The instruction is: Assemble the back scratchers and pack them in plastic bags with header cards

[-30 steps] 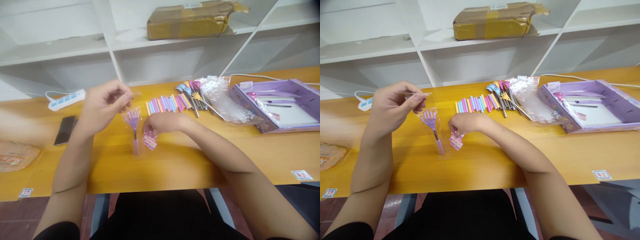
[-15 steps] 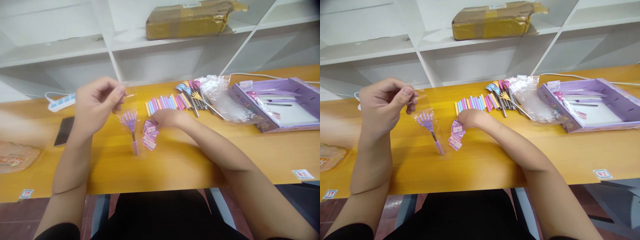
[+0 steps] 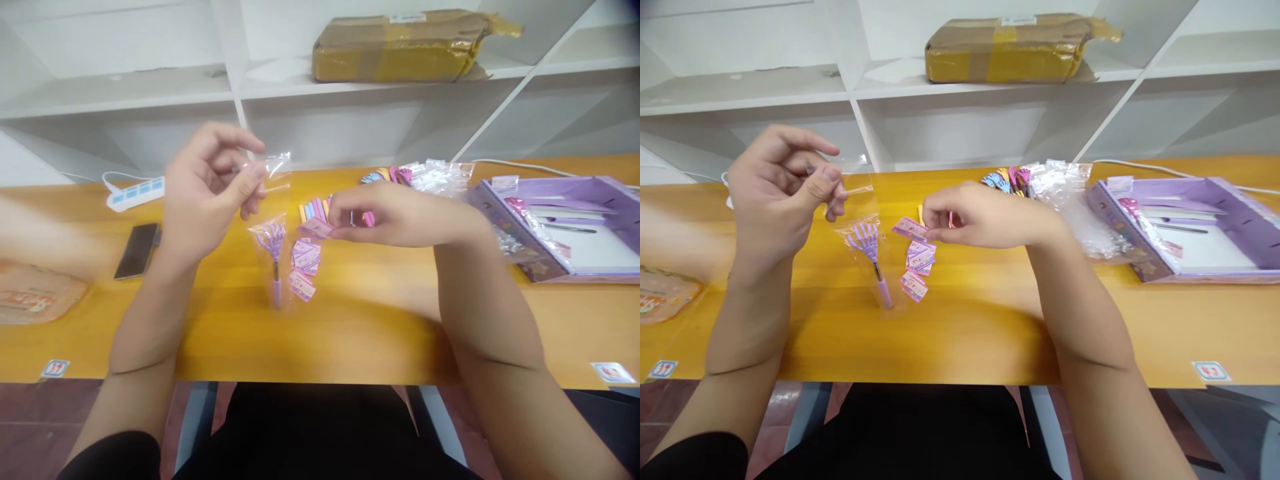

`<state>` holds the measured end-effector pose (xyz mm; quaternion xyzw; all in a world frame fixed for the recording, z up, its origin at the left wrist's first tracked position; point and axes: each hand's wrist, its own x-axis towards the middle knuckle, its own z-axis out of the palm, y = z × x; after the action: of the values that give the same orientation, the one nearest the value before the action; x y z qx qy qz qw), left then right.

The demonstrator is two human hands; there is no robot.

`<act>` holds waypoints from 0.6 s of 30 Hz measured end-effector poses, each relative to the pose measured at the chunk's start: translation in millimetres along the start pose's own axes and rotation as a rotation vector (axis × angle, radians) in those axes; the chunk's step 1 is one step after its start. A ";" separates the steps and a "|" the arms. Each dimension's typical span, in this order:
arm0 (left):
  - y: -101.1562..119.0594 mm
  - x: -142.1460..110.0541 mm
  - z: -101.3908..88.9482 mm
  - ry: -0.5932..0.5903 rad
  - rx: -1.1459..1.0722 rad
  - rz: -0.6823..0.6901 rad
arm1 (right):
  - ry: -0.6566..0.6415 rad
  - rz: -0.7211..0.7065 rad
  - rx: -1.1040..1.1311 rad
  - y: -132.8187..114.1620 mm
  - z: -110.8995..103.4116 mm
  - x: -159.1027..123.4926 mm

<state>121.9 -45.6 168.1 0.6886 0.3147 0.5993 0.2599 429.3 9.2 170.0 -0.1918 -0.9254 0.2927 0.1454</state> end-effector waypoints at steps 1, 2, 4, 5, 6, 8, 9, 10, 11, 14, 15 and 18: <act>3.3 -1.3 0.6 0.003 0.009 -0.012 | 0.081 -0.029 0.023 -5.4 -0.2 -2.2; 6.9 -2.7 1.6 0.006 0.025 -0.029 | 0.173 -0.055 0.059 -10.4 1.4 -3.0; 14.1 -5.9 4.3 0.008 0.046 -0.051 | 0.361 -0.116 0.162 -18.7 9.6 -1.2; 17.4 -7.4 5.9 0.008 0.046 -0.052 | 0.448 -0.150 0.215 -21.9 15.2 0.9; 20.3 -8.9 7.5 0.010 0.039 -0.034 | 0.527 -0.184 0.254 -24.6 21.1 3.2; 25.1 -12.0 10.2 0.010 0.048 -0.023 | 0.655 -0.246 0.278 -28.8 32.2 7.5; 27.1 -13.5 11.1 0.013 0.065 -0.028 | 0.709 -0.265 0.268 -30.4 36.8 9.1; 28.9 -15.0 11.7 0.013 0.083 -0.036 | 0.758 -0.270 0.249 -31.7 40.5 10.5; 30.6 -16.5 12.1 0.011 0.095 -0.042 | 0.801 -0.269 0.228 -32.8 43.3 11.6; 35.2 -20.1 12.8 -0.014 0.095 -0.053 | 0.872 -0.302 0.209 -35.1 48.2 14.1; 36.6 -21.0 13.1 -0.023 0.085 -0.053 | 0.884 -0.316 0.210 -35.7 48.9 14.7; 39.8 -22.9 14.3 -0.035 0.069 -0.061 | 0.901 -0.281 0.162 -37.6 49.8 15.1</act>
<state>139.0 -88.9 180.1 0.6975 0.3517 0.5678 0.2595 386.8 -36.8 155.6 -0.1606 -0.7613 0.2291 0.5849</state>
